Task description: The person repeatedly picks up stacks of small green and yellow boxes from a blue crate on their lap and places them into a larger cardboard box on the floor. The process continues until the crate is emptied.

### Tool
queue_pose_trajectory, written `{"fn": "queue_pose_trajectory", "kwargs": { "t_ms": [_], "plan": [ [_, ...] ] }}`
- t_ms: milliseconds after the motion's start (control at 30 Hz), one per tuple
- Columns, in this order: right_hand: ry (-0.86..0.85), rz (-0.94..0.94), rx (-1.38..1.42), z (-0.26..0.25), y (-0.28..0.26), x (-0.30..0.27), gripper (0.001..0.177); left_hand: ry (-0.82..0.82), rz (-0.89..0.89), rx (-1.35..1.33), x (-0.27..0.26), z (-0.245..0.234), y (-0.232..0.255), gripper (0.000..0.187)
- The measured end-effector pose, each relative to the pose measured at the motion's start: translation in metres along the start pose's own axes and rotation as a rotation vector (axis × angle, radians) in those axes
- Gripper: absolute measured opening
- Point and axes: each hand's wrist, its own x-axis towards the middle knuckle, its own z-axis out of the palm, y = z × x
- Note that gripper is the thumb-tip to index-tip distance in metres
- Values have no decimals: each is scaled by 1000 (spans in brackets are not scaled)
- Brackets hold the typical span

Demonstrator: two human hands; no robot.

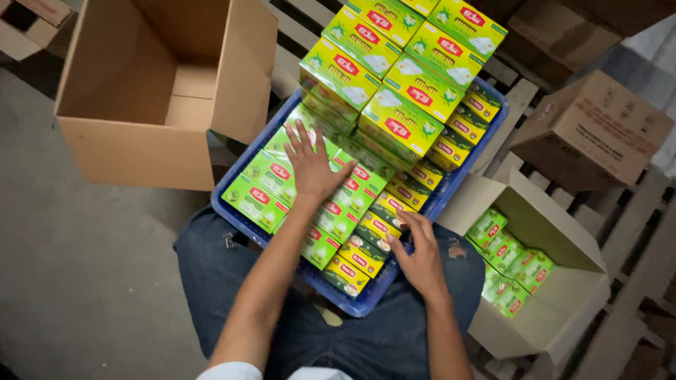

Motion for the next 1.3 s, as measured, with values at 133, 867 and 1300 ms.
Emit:
{"fn": "queue_pose_trajectory", "kwargs": {
  "t_ms": [133, 867, 1300],
  "plan": [
    [16, -4, 11, 0, 3, 2, 54, 1, 47, -60, -27, -35, -6, 114],
    [27, -38, -16, 8, 11, -1, 53, -89, -165, 141, -92, -26, -14, 113],
    [-14, 0, -50, 5, 5, -3, 53, -37, -40, 142, -115, 3, -4, 75]
  ]
}}
